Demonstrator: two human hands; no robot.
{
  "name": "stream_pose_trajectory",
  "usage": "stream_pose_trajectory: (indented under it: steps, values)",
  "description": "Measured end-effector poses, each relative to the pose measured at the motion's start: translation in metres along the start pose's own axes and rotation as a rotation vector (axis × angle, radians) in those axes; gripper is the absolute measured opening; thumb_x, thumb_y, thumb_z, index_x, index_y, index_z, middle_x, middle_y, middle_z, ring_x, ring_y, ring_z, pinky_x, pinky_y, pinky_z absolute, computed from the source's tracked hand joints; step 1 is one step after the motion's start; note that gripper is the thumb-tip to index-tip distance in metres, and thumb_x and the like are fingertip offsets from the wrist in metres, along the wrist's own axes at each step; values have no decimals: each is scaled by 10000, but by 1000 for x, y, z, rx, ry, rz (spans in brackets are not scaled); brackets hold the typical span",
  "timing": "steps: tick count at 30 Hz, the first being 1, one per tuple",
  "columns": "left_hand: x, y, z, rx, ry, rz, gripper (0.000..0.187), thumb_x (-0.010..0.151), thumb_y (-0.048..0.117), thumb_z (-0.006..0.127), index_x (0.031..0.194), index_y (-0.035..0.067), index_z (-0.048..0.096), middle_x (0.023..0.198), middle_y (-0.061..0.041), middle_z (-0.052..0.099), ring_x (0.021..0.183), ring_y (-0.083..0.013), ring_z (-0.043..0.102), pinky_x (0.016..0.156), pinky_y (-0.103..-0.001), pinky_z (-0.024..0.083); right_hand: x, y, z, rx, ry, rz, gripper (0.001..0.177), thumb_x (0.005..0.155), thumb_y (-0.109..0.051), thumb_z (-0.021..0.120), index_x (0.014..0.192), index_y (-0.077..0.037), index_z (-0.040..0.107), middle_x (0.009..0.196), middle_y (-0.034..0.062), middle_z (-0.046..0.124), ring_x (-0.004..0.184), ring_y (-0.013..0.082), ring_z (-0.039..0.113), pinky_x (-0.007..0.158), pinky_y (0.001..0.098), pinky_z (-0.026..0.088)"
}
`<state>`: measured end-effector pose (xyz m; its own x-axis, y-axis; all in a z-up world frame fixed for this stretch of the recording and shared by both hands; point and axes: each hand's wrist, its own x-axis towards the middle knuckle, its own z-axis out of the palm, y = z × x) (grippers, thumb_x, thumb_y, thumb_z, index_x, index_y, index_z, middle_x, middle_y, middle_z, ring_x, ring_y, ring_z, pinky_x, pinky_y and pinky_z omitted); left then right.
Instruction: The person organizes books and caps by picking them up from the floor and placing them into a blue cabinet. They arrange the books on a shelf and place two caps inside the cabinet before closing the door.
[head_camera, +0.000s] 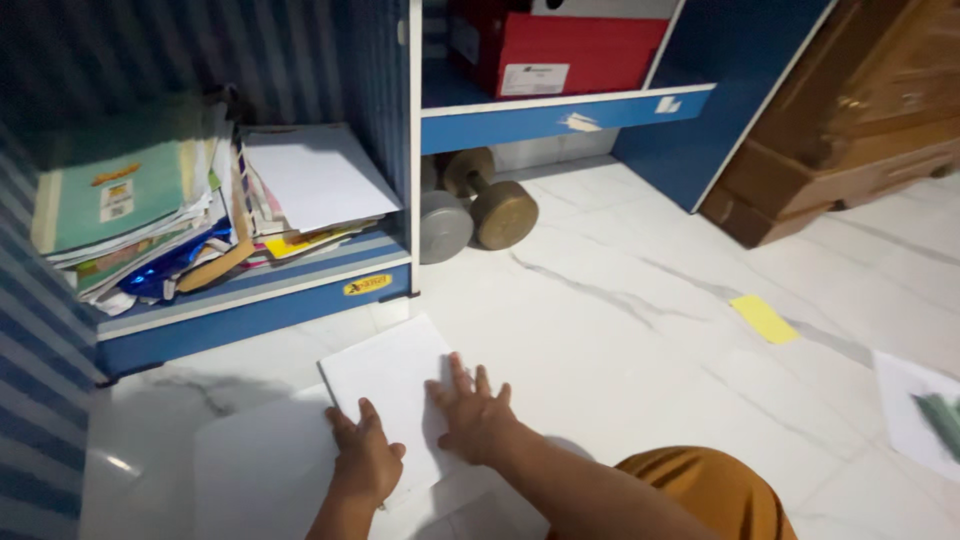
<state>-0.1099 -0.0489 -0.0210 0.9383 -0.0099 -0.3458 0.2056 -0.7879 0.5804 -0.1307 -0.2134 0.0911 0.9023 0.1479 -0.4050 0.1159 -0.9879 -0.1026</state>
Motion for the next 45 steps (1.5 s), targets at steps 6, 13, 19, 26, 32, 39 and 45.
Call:
stream_pose_trajectory:
  steps: [6,13,19,26,32,39,45]
  values:
    - [-12,0,-24,-40,-55,55,1092,833,243,844,1620,71,107,1634,-352,-147,1575,-447,-33,1274,-363,237,-28,-24,14,-42,-66,33,821,944,-377,686,1625,-347,228,1712,157,42,1533,455,184,1151,710,274]
    - [-23,-7,-36,-151,-136,71,1174,765,181,882,1635,110,96,1671,-284,-157,1595,-392,-25,1259,-345,259,-47,-40,53,-9,106,102,753,985,-323,623,1637,-350,248,1695,218,143,1433,428,380,1014,561,514]
    - [-26,-30,-32,-153,-93,207,1149,744,201,878,1615,79,139,1676,-283,-115,1590,-376,11,1245,-321,265,-40,-40,59,-94,86,98,711,1017,-332,582,1623,-357,210,1692,192,112,1455,396,332,1008,587,481]
    - [-57,-21,-32,118,-131,125,1283,726,413,918,1638,148,54,1687,-270,-51,1586,-375,82,1287,-420,253,-42,-40,48,-144,3,99,756,1025,-385,569,1647,-373,139,1717,173,78,1474,363,329,1014,597,473]
    - [-75,-10,-29,280,-183,42,1220,825,394,859,1647,260,-32,1728,-155,6,1599,-372,77,1212,-670,263,-39,-34,50,-162,-5,76,750,1041,-397,546,1650,-373,109,1714,163,69,1489,351,301,1015,600,472]
    - [-77,-1,-26,287,-177,12,1190,852,334,849,1656,251,-24,1723,-177,13,1590,-398,76,1189,-693,273,-35,-14,79,-70,145,-14,712,1009,-399,563,1628,-362,213,1693,192,119,1464,377,331,1016,549,491]
    - [-51,33,-84,355,-257,-52,894,871,467,763,1550,198,247,1581,-184,343,1477,-414,313,1147,-683,300,5,1,29,-82,38,-16,477,996,-481,571,1430,-292,510,1539,112,373,1363,395,428,1041,562,461]
